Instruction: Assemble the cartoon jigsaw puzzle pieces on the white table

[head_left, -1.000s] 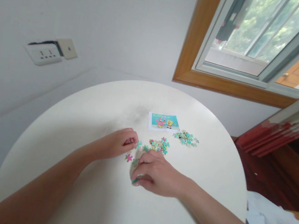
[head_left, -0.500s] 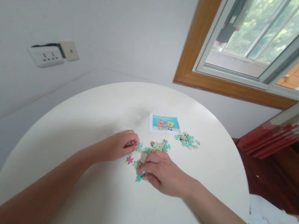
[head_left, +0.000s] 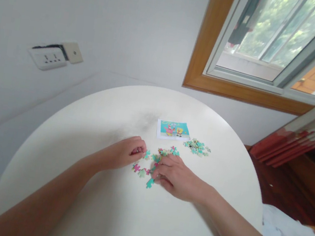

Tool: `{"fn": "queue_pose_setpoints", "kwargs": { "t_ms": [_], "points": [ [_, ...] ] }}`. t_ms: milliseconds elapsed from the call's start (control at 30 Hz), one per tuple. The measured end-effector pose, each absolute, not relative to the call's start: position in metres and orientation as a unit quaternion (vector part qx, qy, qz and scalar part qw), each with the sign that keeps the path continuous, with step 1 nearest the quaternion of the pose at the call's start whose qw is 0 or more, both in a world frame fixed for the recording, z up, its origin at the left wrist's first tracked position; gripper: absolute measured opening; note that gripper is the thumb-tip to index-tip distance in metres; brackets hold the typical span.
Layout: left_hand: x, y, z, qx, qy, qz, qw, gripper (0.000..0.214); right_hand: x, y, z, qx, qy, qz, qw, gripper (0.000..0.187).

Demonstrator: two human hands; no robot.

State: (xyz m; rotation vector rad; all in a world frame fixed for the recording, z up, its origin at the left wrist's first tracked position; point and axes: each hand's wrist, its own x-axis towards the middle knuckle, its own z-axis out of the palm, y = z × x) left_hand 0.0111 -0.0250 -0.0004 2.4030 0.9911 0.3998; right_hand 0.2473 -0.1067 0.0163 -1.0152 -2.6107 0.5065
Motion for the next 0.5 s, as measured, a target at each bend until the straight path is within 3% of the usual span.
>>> {"fn": "queue_pose_setpoints", "kwargs": {
  "t_ms": [500],
  "points": [
    [0.0111,-0.0245,-0.0017,0.887,0.363,0.148,0.246,0.016,0.246,-0.108,0.0144,-0.362,-0.904,0.178,0.141,0.015]
  ]
}}
